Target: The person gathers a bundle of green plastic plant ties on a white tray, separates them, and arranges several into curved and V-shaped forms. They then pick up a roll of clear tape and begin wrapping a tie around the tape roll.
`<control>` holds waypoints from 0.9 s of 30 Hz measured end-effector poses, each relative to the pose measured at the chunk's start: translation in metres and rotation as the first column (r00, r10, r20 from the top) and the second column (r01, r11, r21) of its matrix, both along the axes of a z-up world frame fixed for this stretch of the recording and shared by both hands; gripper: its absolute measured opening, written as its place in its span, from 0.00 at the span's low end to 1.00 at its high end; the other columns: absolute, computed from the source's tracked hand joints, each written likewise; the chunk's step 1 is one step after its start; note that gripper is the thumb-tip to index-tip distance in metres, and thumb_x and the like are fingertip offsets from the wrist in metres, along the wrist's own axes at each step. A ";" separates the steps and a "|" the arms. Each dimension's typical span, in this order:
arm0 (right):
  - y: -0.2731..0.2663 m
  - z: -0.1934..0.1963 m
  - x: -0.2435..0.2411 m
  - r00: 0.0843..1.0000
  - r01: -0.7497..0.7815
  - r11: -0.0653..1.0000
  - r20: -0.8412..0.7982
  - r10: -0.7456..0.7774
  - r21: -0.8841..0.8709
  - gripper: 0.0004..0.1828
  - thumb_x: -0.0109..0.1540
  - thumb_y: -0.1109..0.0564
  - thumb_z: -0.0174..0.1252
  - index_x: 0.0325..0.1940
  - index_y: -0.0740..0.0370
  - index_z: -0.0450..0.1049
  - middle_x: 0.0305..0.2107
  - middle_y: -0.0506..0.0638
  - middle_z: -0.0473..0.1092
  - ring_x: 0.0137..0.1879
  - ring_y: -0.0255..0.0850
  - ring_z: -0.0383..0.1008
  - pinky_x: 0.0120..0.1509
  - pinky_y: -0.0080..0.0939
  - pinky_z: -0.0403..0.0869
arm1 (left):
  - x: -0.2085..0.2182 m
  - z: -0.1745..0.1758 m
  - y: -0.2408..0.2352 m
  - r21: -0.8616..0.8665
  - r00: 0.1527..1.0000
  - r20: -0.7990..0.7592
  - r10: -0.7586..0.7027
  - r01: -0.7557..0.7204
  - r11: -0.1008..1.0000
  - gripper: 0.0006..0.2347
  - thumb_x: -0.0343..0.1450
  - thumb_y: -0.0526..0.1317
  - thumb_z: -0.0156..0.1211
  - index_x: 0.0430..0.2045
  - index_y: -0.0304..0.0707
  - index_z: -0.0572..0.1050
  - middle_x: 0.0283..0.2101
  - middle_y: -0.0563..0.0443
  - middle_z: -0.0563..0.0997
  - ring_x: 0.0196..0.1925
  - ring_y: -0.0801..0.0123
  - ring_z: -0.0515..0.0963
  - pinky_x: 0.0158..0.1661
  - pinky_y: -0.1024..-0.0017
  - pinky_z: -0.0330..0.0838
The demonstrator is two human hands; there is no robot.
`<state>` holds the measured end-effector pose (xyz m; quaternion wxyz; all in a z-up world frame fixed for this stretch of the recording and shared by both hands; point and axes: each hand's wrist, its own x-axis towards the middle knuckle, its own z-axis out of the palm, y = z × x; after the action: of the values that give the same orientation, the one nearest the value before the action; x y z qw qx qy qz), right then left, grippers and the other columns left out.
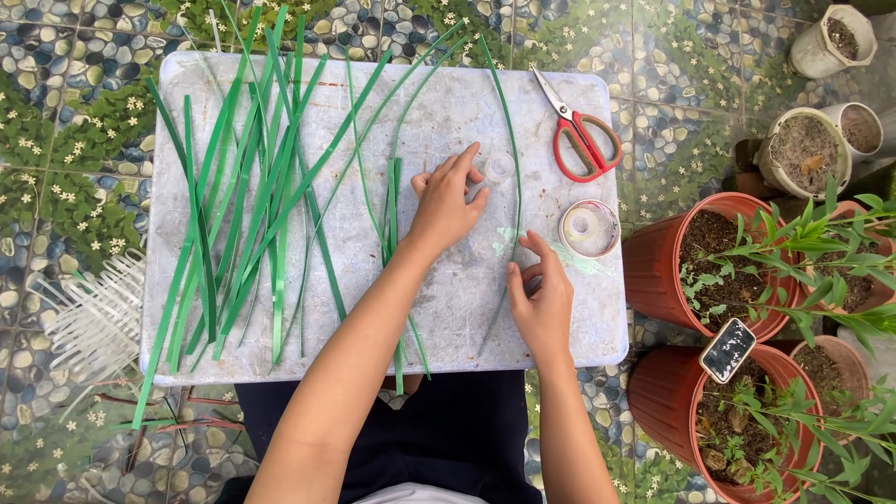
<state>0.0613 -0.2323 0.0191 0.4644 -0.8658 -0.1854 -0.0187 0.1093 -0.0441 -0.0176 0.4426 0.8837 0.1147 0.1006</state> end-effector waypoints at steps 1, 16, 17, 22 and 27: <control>0.001 -0.001 0.001 1.000 0.001 1.000 0.001 -0.001 -0.001 0.23 0.61 0.66 0.55 0.61 0.66 0.64 0.46 0.57 0.72 0.30 0.43 0.73 0.27 0.38 0.67 | 0.002 0.000 0.001 -0.001 1.000 0.001 -0.001 0.001 1.000 0.25 0.67 0.36 0.60 0.61 0.40 0.63 0.38 0.57 0.76 0.41 0.69 0.73 0.51 0.57 0.52; -0.003 -0.004 0.020 0.998 0.006 1.000 -0.061 -0.004 0.027 0.25 0.60 0.70 0.52 0.62 0.62 0.63 0.51 0.51 0.73 0.18 0.37 0.60 0.24 0.35 0.62 | -0.010 0.017 0.006 0.005 0.985 -0.081 -0.150 0.151 0.989 0.26 0.53 0.50 0.75 0.42 0.50 0.69 0.37 0.57 0.71 0.46 0.63 0.70 0.53 0.56 0.49; -0.003 -0.003 0.020 0.998 0.002 0.999 -0.065 0.000 0.035 0.26 0.60 0.70 0.53 0.62 0.62 0.62 0.51 0.51 0.73 0.17 0.37 0.60 0.23 0.35 0.61 | -0.009 0.016 0.005 0.042 0.982 -0.106 -0.157 0.162 0.986 0.26 0.55 0.50 0.74 0.45 0.51 0.71 0.38 0.58 0.71 0.47 0.65 0.69 0.54 0.55 0.48; -0.004 -0.007 0.019 0.998 0.002 0.999 -0.062 0.001 0.053 0.26 0.59 0.70 0.54 0.62 0.62 0.62 0.50 0.51 0.74 0.16 0.36 0.59 0.23 0.35 0.60 | -0.009 0.015 0.000 0.091 0.982 -0.115 -0.147 0.158 0.983 0.19 0.56 0.50 0.72 0.39 0.57 0.76 0.37 0.61 0.69 0.47 0.66 0.66 0.55 0.55 0.48; -0.004 -0.005 0.016 0.998 0.027 0.996 -0.051 -0.023 0.083 0.26 0.58 0.70 0.55 0.60 0.61 0.64 0.47 0.51 0.74 0.17 0.34 0.59 0.22 0.32 0.60 | -0.011 0.019 -0.005 0.129 0.988 -0.110 -0.113 0.127 0.983 0.17 0.57 0.50 0.71 0.39 0.60 0.77 0.39 0.60 0.67 0.49 0.65 0.65 0.56 0.54 0.47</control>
<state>0.0771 -0.2364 0.0145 0.5043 -0.8482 -0.1619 -0.0105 0.0980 -0.0494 0.0015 0.3801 0.9211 0.0766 0.0362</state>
